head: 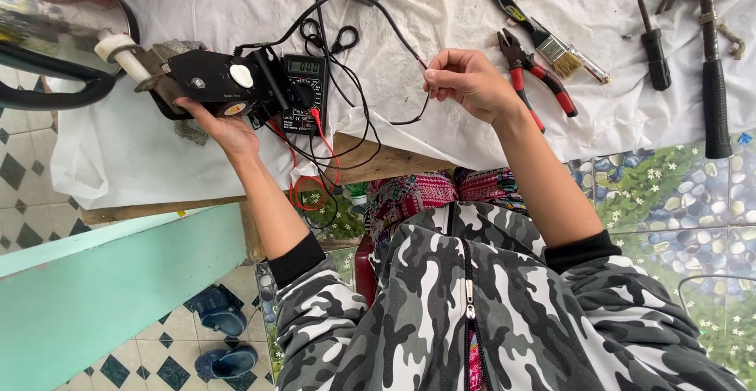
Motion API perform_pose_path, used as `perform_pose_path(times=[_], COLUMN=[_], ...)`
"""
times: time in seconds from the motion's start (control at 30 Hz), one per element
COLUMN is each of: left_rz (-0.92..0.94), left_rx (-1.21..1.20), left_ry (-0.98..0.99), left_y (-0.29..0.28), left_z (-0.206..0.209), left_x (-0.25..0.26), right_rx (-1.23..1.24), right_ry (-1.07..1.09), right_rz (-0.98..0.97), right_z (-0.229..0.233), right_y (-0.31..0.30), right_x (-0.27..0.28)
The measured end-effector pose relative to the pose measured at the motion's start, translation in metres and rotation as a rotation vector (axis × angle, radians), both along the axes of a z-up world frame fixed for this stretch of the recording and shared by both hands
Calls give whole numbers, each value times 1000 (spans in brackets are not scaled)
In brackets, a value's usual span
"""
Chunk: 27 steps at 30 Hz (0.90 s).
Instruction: Cleaning a motor component with a brush, using pliers for adjustment, and handling a small roll of tape.
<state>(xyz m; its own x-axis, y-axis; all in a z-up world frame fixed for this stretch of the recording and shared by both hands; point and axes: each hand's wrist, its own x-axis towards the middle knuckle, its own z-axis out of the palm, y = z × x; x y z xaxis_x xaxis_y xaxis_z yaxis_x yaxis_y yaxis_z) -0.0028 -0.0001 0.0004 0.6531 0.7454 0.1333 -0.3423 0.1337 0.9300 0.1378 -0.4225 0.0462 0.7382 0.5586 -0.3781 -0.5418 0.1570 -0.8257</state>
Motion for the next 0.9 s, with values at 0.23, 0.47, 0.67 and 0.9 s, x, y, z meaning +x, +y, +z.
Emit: perform_pose_path(times=[0.23,0.47,0.67,0.9], left_rz=[-104,-53,-60,-76], left_rx=[30,10,4,-12], left_ry=[-132,-168,-116,-96], left_y=[-14,-8,-9,-26], left_z=[16,3,5,19], left_x=[-4,-3,-2,-9], right_rx=[320,463,527,414], right_ry=[200,195,75,-128], right_rz=[27,55,17,-52], right_z=[-6,3,25,63], right_y=[-4,-17,-39,-33], right_x=[-16,-29,-42,-65])
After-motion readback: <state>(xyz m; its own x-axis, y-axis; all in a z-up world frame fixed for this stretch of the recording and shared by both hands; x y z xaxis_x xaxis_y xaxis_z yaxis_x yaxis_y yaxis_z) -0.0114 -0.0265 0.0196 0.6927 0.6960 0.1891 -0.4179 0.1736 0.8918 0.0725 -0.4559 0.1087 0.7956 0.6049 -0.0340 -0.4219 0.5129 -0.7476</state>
